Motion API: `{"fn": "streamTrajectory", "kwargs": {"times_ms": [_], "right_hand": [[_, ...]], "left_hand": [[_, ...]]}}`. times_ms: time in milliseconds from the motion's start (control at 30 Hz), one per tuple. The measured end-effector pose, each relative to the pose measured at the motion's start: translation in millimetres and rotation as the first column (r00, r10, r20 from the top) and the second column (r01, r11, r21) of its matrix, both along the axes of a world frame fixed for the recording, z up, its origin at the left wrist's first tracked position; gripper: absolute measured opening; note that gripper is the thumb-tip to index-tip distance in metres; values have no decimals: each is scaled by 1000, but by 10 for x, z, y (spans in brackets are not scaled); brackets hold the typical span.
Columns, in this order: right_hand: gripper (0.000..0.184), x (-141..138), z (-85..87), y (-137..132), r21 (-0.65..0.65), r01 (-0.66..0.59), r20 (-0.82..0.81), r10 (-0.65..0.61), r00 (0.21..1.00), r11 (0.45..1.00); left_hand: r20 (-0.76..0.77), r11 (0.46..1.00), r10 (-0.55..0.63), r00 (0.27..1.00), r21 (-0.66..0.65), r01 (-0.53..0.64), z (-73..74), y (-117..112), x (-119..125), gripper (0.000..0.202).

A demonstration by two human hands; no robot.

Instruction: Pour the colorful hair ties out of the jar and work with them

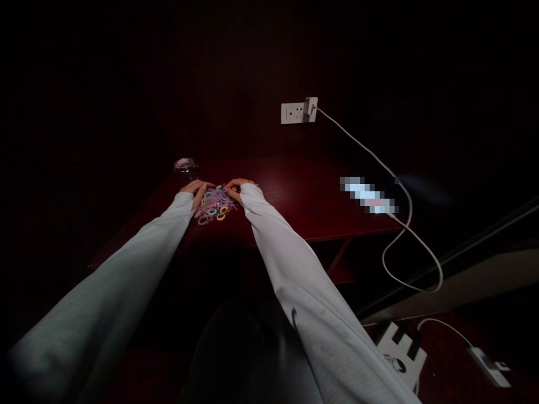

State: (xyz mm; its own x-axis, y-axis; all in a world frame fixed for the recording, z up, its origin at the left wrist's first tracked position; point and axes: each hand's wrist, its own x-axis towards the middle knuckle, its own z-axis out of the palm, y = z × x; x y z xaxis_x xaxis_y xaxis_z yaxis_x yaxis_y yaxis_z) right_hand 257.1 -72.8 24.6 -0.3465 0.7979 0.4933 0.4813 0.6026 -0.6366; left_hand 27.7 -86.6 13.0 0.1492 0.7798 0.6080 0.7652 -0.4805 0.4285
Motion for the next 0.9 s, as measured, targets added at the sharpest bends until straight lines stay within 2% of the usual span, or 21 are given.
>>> {"fn": "streamTrajectory", "kwargs": {"times_ms": [167, 333, 467, 533, 633, 800, 900], "right_hand": [[22, 4, -11, 27, -12, 36, -8, -36, 999, 999], [24, 4, -17, 28, -45, 68, -30, -69, 997, 997], [25, 12, -9, 16, -67, 74, -39, -77, 996, 995], [25, 15, -4, 15, -74, 76, -41, -79, 996, 994], [24, 12, -2, 19, -79, 82, -55, -86, 995, 994], [21, 14, -9, 24, -69, 76, -80, -82, 993, 995], [21, 27, -21, 37, -52, 72, -102, -77, 992, 996]], "left_hand": [[-47, 996, 84, 995, -5, -84, 102, -110, 2, 44], [-66, 991, 121, 990, 61, -117, 114, -129, -51, 44], [-203, 990, 95, 974, 120, -72, 147, -211, -68, 33], [-292, 995, 66, 954, 90, -41, 178, -244, -67, 27], [-364, 998, 63, 929, 22, -59, 210, -248, -67, 31], [-330, 998, 65, 942, 21, -61, 152, -173, -74, 28], [-326, 999, 42, 944, 28, -35, 69, -109, -58, 37]]}}
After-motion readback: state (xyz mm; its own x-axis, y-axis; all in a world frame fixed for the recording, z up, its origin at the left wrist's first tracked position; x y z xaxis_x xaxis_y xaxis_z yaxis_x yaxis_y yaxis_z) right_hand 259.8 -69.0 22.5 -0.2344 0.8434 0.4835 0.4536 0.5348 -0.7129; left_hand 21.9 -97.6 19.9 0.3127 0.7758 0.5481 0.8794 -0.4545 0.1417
